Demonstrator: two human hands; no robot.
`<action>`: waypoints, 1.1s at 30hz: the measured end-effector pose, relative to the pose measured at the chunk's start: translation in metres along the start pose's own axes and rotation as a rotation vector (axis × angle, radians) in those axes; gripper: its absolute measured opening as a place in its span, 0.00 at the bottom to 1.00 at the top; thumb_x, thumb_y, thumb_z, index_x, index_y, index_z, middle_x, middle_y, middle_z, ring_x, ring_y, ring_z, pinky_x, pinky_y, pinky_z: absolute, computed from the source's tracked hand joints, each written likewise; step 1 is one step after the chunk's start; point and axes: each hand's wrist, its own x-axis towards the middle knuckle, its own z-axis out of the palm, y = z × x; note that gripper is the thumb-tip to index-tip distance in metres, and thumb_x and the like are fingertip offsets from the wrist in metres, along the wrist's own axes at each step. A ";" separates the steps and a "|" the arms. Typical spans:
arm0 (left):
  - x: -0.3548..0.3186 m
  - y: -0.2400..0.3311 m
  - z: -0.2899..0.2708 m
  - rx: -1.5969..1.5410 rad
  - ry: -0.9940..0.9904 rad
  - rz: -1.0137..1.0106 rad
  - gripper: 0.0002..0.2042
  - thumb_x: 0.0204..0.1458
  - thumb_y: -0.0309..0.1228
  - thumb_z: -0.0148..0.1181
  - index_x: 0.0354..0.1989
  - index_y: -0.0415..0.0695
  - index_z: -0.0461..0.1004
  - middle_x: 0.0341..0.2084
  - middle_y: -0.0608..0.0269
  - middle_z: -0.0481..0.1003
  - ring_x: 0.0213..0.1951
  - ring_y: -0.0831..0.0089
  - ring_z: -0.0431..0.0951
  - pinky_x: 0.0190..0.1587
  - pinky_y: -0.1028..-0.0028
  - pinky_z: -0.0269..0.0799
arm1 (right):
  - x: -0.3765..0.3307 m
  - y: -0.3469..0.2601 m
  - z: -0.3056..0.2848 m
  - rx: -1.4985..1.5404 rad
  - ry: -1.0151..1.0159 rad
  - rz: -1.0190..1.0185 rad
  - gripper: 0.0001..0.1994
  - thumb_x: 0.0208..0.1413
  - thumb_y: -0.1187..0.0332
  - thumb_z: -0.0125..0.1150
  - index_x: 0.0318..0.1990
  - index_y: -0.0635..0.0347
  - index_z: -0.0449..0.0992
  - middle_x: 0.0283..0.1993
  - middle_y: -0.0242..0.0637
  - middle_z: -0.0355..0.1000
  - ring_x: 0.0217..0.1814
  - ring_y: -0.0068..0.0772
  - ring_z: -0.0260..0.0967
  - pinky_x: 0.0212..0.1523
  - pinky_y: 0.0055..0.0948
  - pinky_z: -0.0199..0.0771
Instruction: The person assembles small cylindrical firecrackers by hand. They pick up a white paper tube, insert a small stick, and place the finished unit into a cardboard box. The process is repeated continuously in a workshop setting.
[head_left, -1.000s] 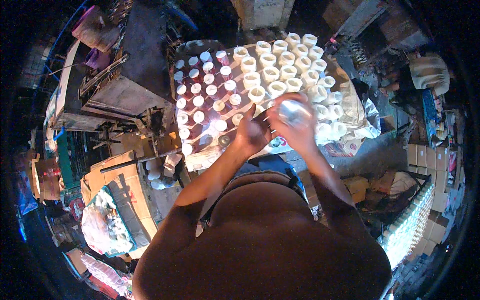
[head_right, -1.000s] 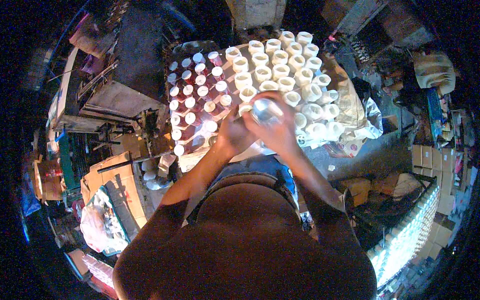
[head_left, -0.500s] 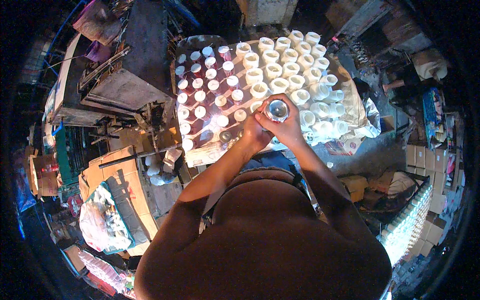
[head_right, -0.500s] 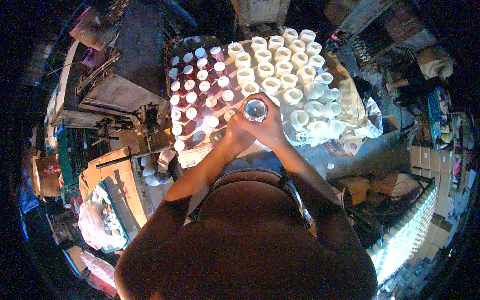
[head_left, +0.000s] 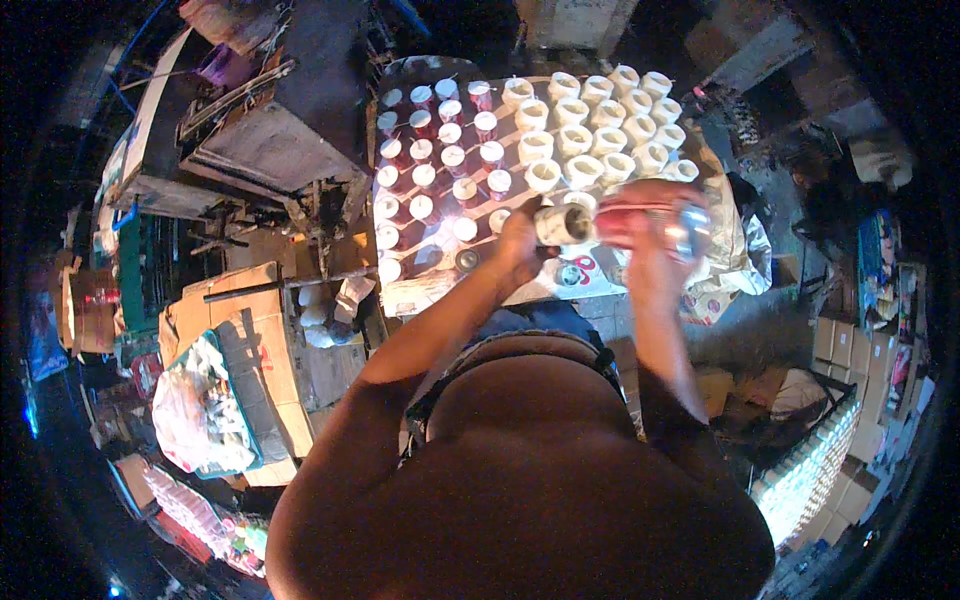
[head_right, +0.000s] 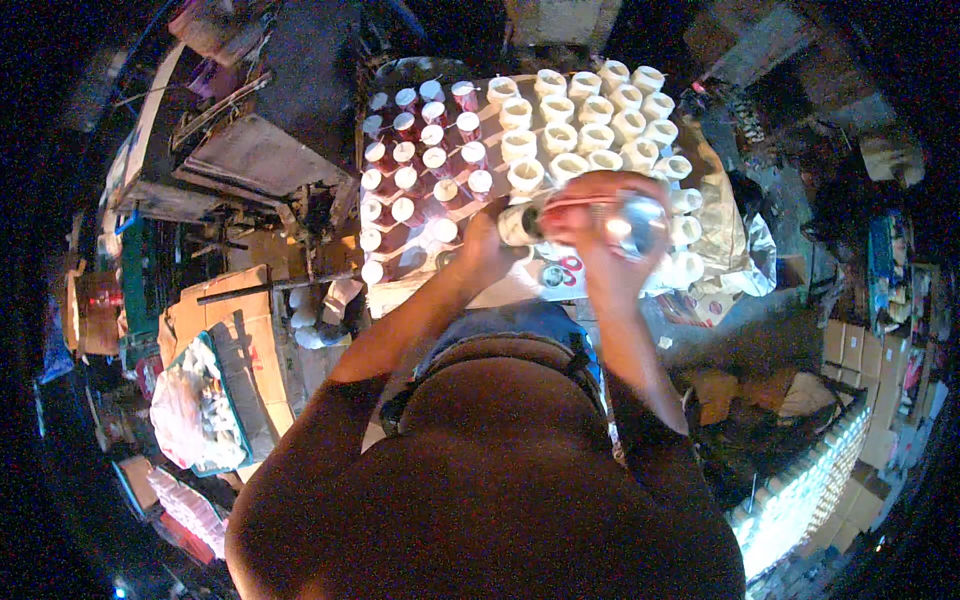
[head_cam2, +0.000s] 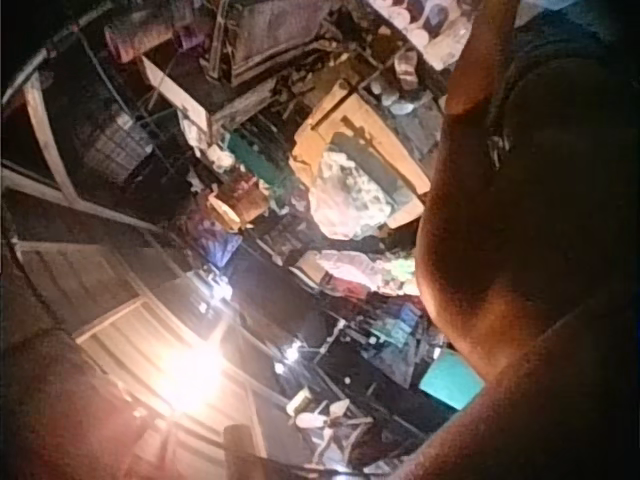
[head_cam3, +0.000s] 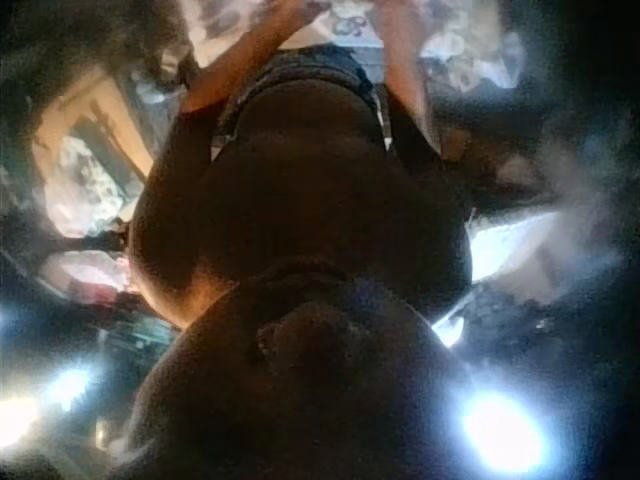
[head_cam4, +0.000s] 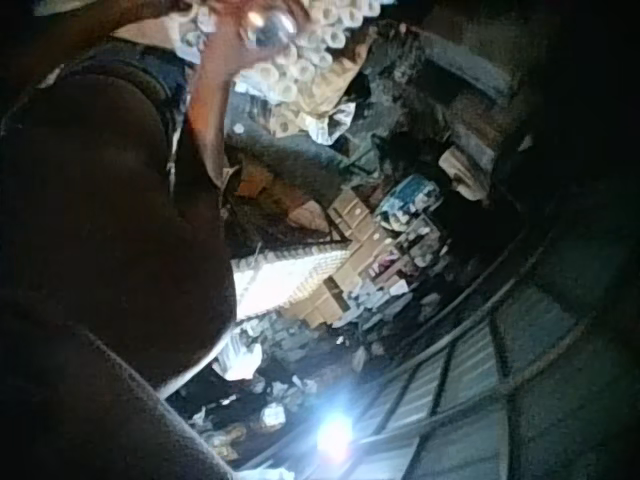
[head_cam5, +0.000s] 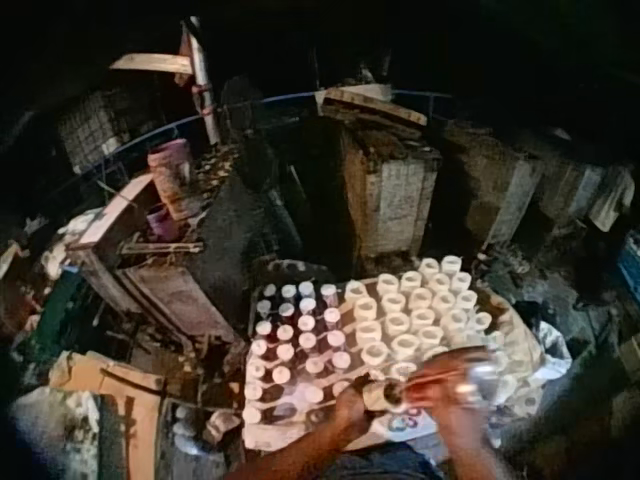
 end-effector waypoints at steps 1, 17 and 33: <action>-0.007 0.004 0.001 0.073 0.225 0.012 0.21 0.71 0.44 0.37 0.61 0.47 0.70 0.47 0.61 0.80 0.46 0.65 0.81 0.43 0.63 0.79 | 0.009 -0.015 -0.001 0.139 0.036 0.001 0.19 0.55 0.68 0.70 0.52 0.60 0.72 0.44 0.43 0.79 0.48 0.41 0.79 0.50 0.39 0.81; -0.225 0.133 -0.027 1.425 1.047 0.613 0.21 0.57 0.35 0.71 0.51 0.37 0.71 0.43 0.52 0.78 0.45 0.67 0.79 0.43 0.68 0.75 | -0.077 0.200 0.140 -0.945 -1.365 0.023 0.27 0.50 0.66 0.68 0.59 0.56 0.69 0.55 0.53 0.71 0.52 0.54 0.75 0.51 0.48 0.77; -0.243 0.084 -0.041 1.723 1.110 0.702 0.25 0.45 0.28 0.77 0.52 0.42 0.74 0.44 0.46 0.81 0.46 0.46 0.81 0.48 0.57 0.76 | -0.121 0.291 0.141 -1.005 -1.545 -0.285 0.23 0.55 0.72 0.57 0.60 0.56 0.69 0.56 0.50 0.71 0.54 0.57 0.75 0.54 0.51 0.76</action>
